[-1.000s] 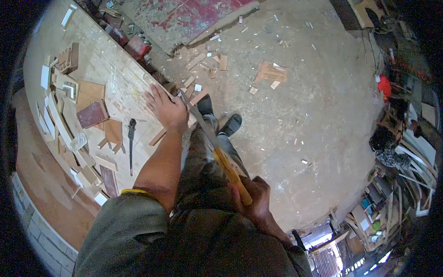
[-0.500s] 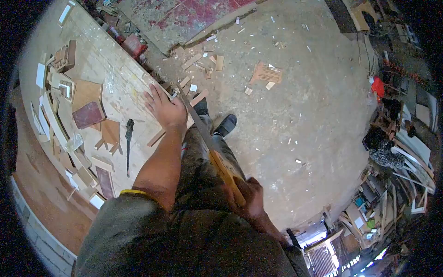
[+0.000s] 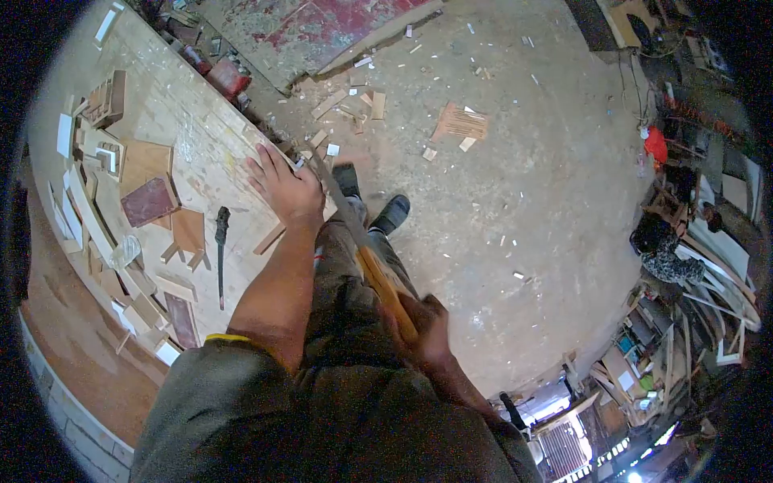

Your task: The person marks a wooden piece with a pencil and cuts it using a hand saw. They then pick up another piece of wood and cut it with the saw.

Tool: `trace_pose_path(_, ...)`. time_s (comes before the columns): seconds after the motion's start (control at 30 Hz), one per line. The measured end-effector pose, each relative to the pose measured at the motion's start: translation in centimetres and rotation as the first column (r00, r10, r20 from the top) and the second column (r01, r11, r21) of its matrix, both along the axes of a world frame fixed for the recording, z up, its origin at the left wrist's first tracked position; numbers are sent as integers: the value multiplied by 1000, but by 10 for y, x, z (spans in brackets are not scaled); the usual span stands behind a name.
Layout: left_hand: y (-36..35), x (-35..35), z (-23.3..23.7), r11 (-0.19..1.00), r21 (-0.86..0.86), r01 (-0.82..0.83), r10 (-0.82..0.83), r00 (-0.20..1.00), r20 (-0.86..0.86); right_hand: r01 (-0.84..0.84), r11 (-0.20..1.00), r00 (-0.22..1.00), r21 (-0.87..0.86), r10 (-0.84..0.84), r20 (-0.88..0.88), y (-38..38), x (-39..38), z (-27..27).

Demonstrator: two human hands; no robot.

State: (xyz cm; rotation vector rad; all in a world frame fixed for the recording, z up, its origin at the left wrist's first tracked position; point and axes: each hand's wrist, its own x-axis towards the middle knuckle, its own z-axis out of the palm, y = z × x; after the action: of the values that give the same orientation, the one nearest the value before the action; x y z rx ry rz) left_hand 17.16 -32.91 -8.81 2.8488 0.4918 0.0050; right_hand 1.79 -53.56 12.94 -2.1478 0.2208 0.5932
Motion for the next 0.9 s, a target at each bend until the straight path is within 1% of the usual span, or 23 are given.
trace_pose_path(0.07, -2, -6, -3, 1000, 8, 7, -7, 1000, 2, -32, 984, 998, -173, 40, 47, 11, -2, -20)
trace_pose_path(0.1, 1, -1, -5, 1000, 23, 11, -11, 1000, 12, 58, 996, 998, -75, -59, -15, 3, -15, -15)
trace_pose_path(0.13, 4, 3, -5, 999, 29, 14, -14, 1000, 9, 61, 996, 998, -69, -62, -18, -4, -19, -5)
trace_pose_path(0.2, 0, 0, -2, 1000, -4, 6, -6, 999, 35, 155, 988, 987, 8, -154, -55, -19, -26, 27)
trace_pose_path(0.23, 0, -1, -2, 1000, 8, 13, -13, 999, 41, 153, 988, 987, 2, -153, -57, -24, -34, 31)
trace_pose_path(0.3, -1, 1, -1, 1000, 13, 10, -10, 999, 32, 138, 982, 990, -131, -137, 11, -29, -42, 27)
trace_pose_path(0.33, -1, 1, -1, 1000, 24, 8, -8, 1000, 11, 143, 981, 990, -133, -142, 16, -29, -44, 24)
trace_pose_path(0.4, -1, 1, 0, 1000, 21, 13, -14, 1000, 27, 181, 970, 984, -163, -178, 33, -27, -43, 17)
trace_pose_path(0.43, -2, -1, 1, 1000, 18, 14, -15, 999, 40, 187, 968, 982, -168, -184, 33, -27, -45, 12)
trace_pose_path(0.5, -2, -5, 4, 1000, 10, 16, -16, 999, 31, 286, 954, 958, -95, -285, 25, -28, -52, 6)
trace_pose_path(0.53, -2, -1, 6, 1000, 9, 13, -14, 999, 37, 288, 953, 958, -96, -285, 36, -32, -55, 7)
trace_pose_path(0.6, 1, 1, 4, 1000, -5, 15, -15, 996, 84, 335, 935, 935, -119, -345, -84, -37, -59, 10)
trace_pose_path(0.63, 5, 0, 4, 1000, -16, 17, -15, 994, 110, 369, 925, 923, -85, -376, -80, -39, -57, 16)
trace_pose_path(0.67, 13, 1, 5, 999, -21, 26, -23, 993, 117, 378, 922, 920, -87, -384, -71, -42, -60, 20)
trace_pose_path(0.73, 31, 11, 7, 997, 43, 69, -74, 991, 115, 345, 918, 928, -195, -365, -79, -51, -64, 23)
trace_pose_path(0.77, 40, 14, 7, 992, 90, 88, -104, 976, 191, 353, 913, 926, -207, -372, -60, -54, -65, 25)
trace_pose_path(0.8, 49, 15, 6, 992, 84, 91, -106, 974, 201, 358, 910, 926, -209, -375, -49, -56, -66, 27)
trace_pose_path(0.87, 62, 16, 4, 984, 107, 146, -166, 962, 216, 482, 852, 858, -205, -506, -88, -61, -69, 27)
trace_pose_path(0.9, 61, 20, 9, 987, 66, 148, -161, 945, 286, 487, 849, 856, -205, -511, -84, -63, -72, 26)
